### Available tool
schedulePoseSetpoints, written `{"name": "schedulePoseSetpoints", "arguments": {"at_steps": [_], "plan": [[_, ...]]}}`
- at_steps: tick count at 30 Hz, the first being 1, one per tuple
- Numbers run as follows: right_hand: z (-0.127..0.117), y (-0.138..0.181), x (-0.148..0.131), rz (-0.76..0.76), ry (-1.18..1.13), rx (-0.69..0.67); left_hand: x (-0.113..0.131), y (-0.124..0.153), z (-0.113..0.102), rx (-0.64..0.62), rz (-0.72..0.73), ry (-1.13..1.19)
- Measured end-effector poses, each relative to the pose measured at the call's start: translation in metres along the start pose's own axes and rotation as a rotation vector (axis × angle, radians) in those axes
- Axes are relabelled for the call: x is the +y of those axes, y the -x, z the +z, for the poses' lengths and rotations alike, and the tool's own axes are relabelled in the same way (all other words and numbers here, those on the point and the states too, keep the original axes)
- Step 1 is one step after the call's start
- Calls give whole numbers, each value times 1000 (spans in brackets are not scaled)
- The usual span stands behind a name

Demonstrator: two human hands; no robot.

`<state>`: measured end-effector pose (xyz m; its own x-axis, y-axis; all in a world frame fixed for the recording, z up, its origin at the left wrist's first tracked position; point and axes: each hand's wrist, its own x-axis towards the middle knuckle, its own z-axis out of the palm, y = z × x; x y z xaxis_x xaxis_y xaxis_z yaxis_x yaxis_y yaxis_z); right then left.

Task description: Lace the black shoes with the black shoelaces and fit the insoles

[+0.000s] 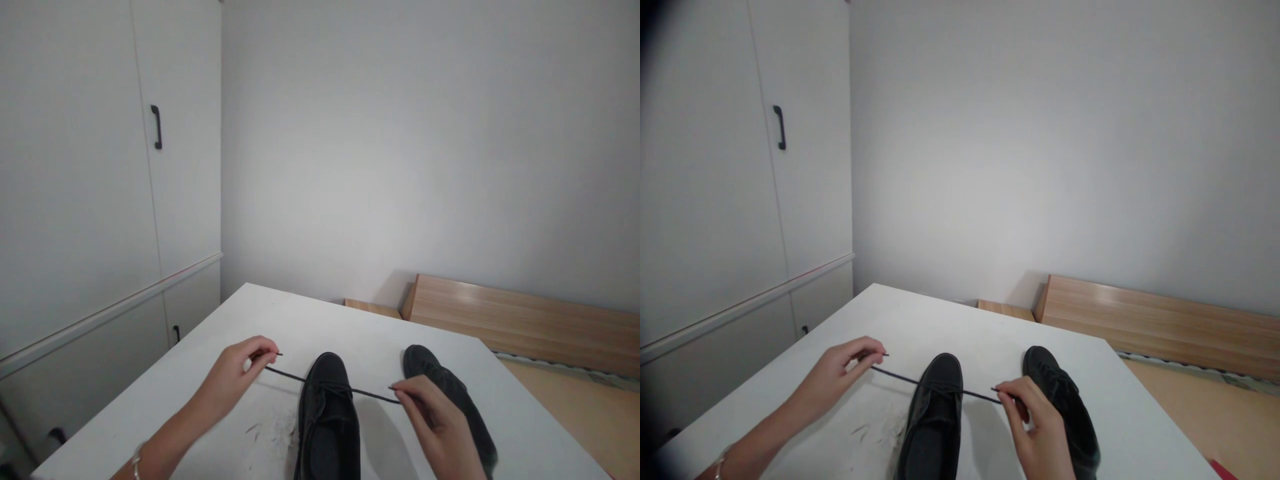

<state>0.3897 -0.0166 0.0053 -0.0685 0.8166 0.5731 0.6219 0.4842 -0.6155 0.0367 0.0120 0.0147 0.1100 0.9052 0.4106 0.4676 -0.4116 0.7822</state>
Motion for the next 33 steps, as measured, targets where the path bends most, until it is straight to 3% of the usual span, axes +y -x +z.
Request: {"name": "schedulePoseSetpoints", "arguments": {"at_steps": [4, 8, 22, 28, 33], "plan": [[28, 2, -8, -49, 85, -179, 12, 5, 31, -223, 108, -188], [44, 6, -4, -63, 107, -266, 12, 11, 56, -317, 133, -235], [50, 4, 0, -23, -2, -310, 10, 15, 68, -337, 108, -211], [56, 6, -3, -63, 86, -248, 16, 15, 75, -223, 201, -291], [55, 6, -9, -28, 48, -278, 24, 15, 75, -288, 94, -261]]}}
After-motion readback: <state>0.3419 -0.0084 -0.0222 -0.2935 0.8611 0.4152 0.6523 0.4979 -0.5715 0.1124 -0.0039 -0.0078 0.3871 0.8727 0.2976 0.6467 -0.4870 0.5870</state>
